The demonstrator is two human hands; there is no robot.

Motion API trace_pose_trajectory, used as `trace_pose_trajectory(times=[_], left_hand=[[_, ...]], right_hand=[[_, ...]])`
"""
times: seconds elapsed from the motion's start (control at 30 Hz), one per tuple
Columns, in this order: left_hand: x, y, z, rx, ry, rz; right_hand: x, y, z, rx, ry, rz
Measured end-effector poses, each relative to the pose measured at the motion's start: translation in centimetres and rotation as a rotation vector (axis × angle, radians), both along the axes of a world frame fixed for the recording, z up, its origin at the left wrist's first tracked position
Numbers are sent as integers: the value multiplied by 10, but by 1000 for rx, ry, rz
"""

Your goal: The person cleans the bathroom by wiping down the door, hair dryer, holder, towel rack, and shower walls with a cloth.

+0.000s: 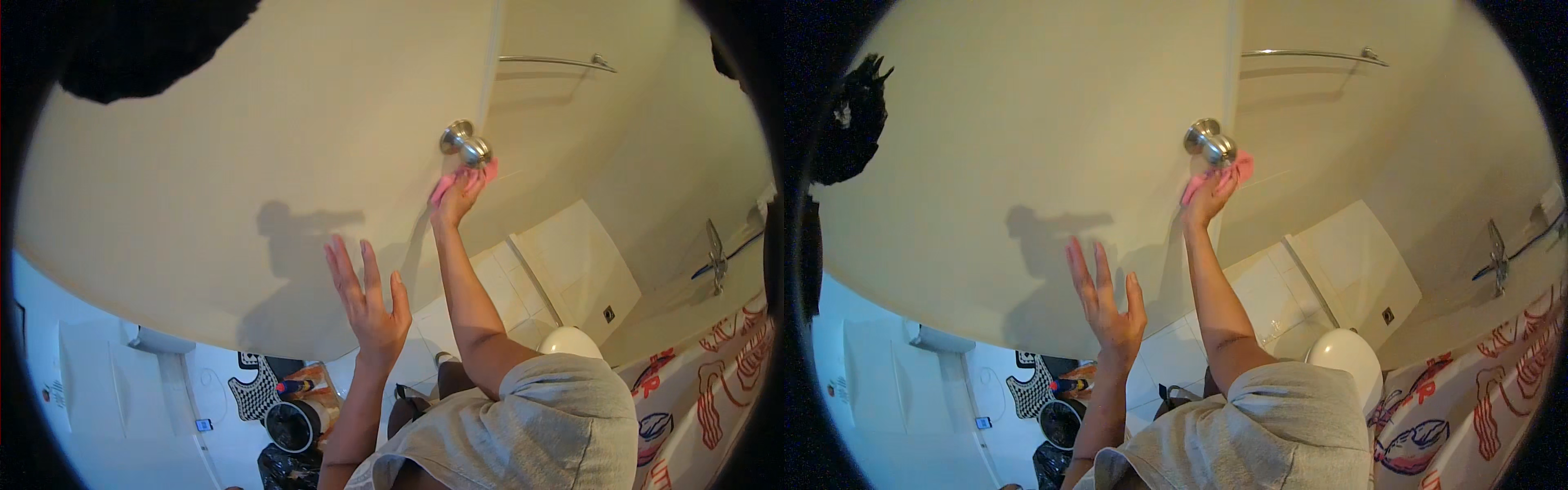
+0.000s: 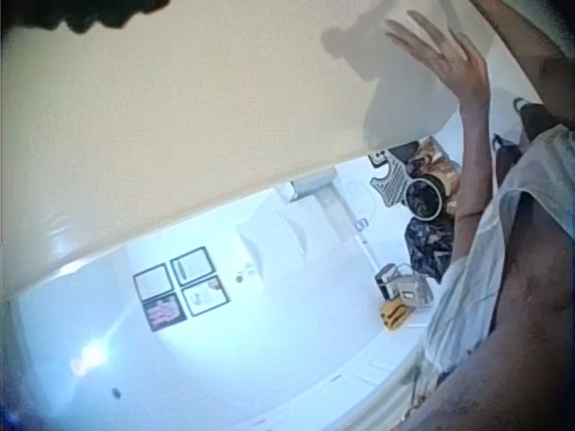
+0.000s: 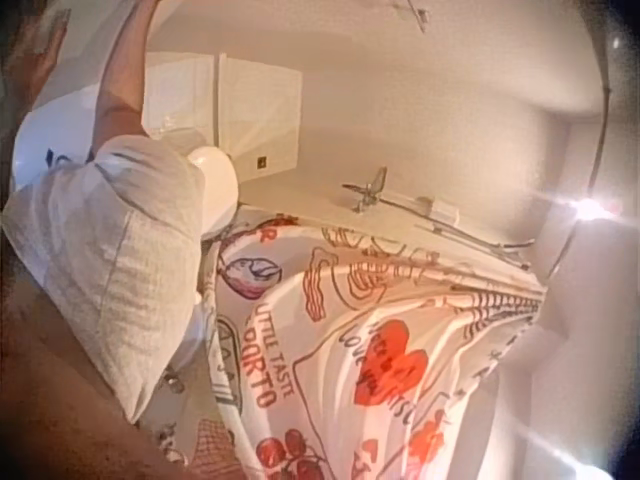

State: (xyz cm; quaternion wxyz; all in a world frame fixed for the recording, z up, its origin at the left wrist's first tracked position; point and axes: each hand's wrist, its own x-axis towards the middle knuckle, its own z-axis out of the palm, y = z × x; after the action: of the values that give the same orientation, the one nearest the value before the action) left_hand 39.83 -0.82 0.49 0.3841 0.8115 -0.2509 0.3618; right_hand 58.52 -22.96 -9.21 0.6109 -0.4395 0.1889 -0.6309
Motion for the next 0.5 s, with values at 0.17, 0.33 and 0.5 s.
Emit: trace_pose_trajectory(times=[0.17, 0.33, 0.5], left_hand=[[15, -34, 42, 19, 26, -184], [57, -94, 46, -169, 291, -457], [82, -156, 50, -222, 285, -450]], right_hand=[[-32, -28, 47, 61, -170, 427], [-79, -57, 108, 34, -125, 762], [-60, -100, 131, -270, -39, 631]])
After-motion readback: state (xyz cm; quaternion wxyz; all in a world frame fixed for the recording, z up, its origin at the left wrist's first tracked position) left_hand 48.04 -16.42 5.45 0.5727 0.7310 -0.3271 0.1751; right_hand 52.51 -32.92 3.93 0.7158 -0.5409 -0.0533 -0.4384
